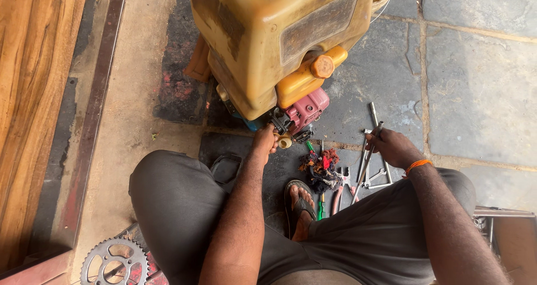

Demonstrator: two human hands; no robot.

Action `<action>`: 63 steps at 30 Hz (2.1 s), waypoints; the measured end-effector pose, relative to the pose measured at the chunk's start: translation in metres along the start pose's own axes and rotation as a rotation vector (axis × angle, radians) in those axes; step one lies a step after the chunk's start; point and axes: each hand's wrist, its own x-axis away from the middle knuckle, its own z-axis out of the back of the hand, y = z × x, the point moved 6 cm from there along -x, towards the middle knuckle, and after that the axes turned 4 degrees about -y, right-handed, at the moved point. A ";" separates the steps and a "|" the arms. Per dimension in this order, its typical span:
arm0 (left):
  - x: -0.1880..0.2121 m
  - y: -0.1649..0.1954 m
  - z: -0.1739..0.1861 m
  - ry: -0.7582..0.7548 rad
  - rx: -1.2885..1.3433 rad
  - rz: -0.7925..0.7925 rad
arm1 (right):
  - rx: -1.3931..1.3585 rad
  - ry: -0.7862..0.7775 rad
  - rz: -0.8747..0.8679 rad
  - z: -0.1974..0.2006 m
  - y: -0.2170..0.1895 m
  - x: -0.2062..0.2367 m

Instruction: The person sits on the floor repairing the pump unit of a knapsack power sprayer. They use a T-handle socket wrench to loosen fasteners, remove a black plastic cover from the pump head, work on the pump components by hand, and reattach the cover before tightening bolts with the wrench.

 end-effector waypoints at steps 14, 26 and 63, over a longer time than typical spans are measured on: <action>-0.006 -0.003 0.006 0.033 -0.037 0.026 | 0.048 0.066 0.084 0.005 -0.013 0.010; -0.009 -0.007 0.002 0.036 -0.045 0.042 | 0.028 0.034 0.040 0.004 -0.009 0.006; -0.017 -0.016 0.005 0.089 0.059 0.043 | 0.081 0.025 0.014 0.001 -0.013 0.005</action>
